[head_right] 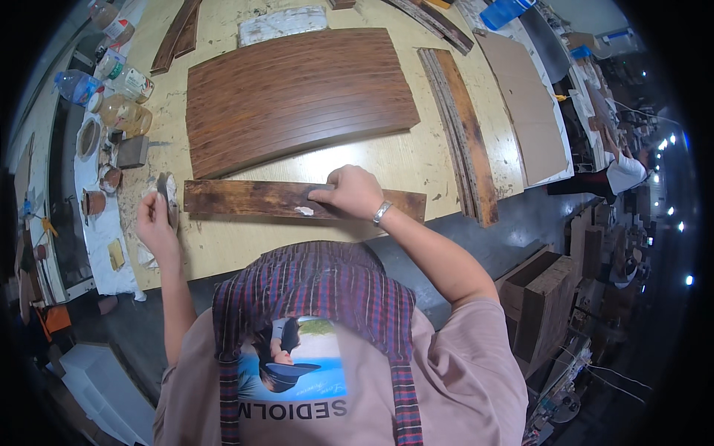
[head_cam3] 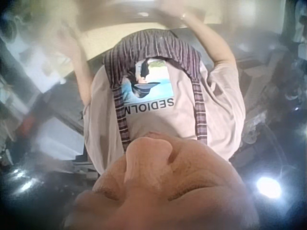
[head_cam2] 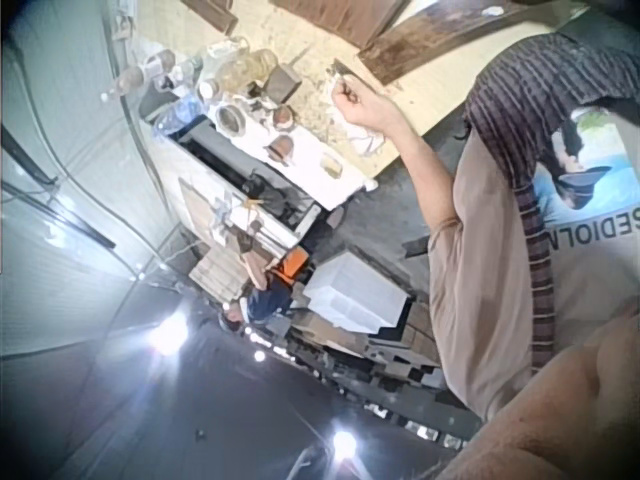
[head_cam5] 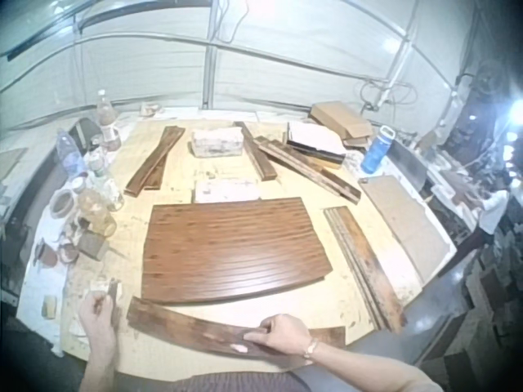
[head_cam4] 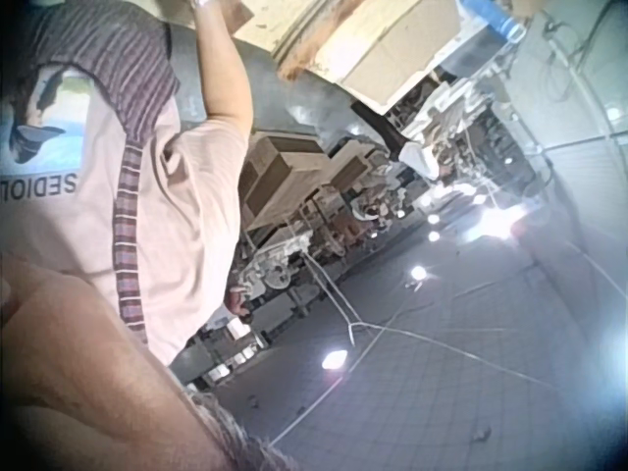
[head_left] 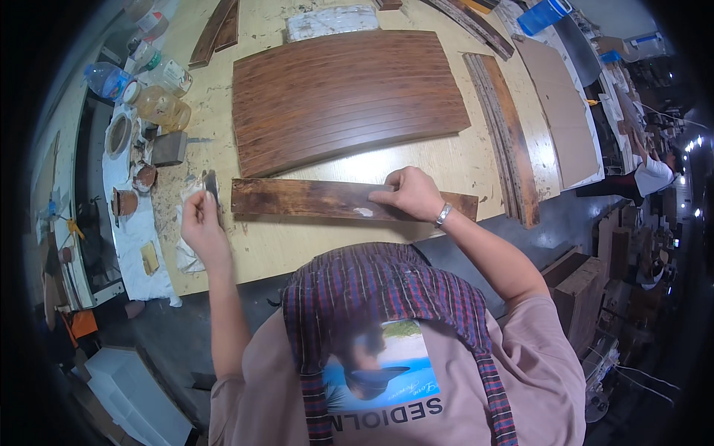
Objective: The person applies a substance to a wooden board with a sponge and kemudian wipes the surface with a cloth.
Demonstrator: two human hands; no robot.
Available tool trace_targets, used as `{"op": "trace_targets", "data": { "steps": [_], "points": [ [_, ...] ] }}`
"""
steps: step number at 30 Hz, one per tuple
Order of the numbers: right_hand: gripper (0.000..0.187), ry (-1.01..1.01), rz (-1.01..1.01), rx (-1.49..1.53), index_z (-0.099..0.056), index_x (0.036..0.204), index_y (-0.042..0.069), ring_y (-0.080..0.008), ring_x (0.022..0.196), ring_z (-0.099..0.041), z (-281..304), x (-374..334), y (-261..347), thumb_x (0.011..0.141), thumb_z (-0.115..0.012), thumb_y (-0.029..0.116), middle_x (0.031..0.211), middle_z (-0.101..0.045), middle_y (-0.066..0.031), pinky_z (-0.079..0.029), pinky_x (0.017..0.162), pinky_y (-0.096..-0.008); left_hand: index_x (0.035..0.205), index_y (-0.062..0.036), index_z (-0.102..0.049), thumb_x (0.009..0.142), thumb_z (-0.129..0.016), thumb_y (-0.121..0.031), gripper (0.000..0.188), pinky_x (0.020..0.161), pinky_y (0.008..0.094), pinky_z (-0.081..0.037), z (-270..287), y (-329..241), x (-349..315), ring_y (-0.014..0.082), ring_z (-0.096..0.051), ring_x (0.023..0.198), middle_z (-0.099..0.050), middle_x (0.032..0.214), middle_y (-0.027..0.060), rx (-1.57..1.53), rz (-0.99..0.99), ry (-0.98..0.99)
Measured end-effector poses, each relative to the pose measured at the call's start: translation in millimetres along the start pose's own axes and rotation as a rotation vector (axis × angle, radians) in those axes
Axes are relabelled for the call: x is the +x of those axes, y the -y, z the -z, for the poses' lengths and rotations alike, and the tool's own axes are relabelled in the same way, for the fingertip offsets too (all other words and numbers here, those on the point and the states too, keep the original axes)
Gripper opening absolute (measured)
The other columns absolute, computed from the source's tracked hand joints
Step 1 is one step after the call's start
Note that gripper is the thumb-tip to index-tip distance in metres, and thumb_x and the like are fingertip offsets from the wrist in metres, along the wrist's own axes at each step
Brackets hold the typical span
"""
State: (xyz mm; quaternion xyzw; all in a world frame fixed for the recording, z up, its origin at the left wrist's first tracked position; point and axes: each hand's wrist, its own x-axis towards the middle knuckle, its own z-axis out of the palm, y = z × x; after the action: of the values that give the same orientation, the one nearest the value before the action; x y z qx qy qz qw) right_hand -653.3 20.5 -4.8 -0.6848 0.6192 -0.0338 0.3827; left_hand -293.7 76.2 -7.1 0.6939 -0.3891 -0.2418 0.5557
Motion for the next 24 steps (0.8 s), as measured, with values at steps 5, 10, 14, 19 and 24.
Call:
{"op": "trace_targets", "data": {
  "steps": [5, 10, 14, 19, 24],
  "points": [
    [0.053, 0.046, -0.014, -0.104, -0.067, 0.063, 0.002, -0.0237, 0.049, -0.058, -0.5, -9.7, 9.8, 0.063, -0.082, 0.053, 0.052, -0.058, -0.0114, -0.046, 0.054, -0.0356, 0.11, 0.0019, -0.065, 0.097, -0.056, -0.007, 0.018, 0.072, 0.0185, -0.043, -8.9, 28.2, 56.2, 0.0041, -0.051, 0.079, -0.062, 0.088, 0.0016, 0.161, -0.105, 0.019],
    [0.052, -0.012, -0.019, -0.017, -0.063, 0.062, 0.001, -0.0182, 0.05, -0.055, 2.0, -24.1, 11.7, 0.062, -0.084, 0.049, 0.052, -0.056, -0.0085, -0.044, 0.053, -0.0337, 0.114, 0.0008, -0.065, 0.099, -0.052, -0.008, 0.022, 0.074, 0.0227, -0.048, -11.5, 20.1, 43.6, 0.009, -0.058, 0.077, -0.066, 0.089, 0.005, 0.002, -0.008, 0.092],
    [0.054, -0.146, 0.054, 0.278, -0.061, 0.065, 0.001, -0.021, 0.053, -0.058, 2.4, -30.0, 4.7, 0.061, -0.084, 0.05, 0.056, -0.058, -0.0107, -0.045, 0.054, -0.0353, 0.117, 0.0001, -0.063, 0.096, -0.054, -0.007, 0.024, 0.077, 0.0271, -0.049, 11.2, 25.7, 22.9, 0.0128, -0.06, 0.082, -0.067, 0.095, 0.0078, 0.077, 0.035, 0.01],
    [0.05, -0.246, 0.065, 0.435, -0.063, 0.074, -0.001, -0.0196, 0.057, -0.061, 8.5, -26.6, 18.0, 0.061, -0.086, 0.041, 0.063, -0.062, -0.0112, -0.048, 0.059, -0.0335, 0.125, -0.0033, -0.06, 0.084, -0.064, -0.005, 0.041, 0.093, 0.0385, -0.045, 44.3, 44.4, 11.1, 0.029, -0.055, 0.109, -0.061, 0.119, 0.014, 1.015, -0.559, 0.037],
    [0.049, -0.216, 0.009, 0.253, -0.065, 0.076, -0.001, -0.0242, 0.062, -0.065, 14.8, -34.6, 42.1, 0.062, -0.084, 0.042, 0.067, -0.065, -0.0151, -0.05, 0.061, -0.0359, 0.128, -0.004, -0.058, 0.082, -0.063, -0.003, 0.046, 0.1, 0.0378, -0.042, 56.8, 70.0, 7.7, 0.0327, -0.053, 0.116, -0.06, 0.124, 0.0154, 1.014, -0.218, 0.165]
  ]
}}
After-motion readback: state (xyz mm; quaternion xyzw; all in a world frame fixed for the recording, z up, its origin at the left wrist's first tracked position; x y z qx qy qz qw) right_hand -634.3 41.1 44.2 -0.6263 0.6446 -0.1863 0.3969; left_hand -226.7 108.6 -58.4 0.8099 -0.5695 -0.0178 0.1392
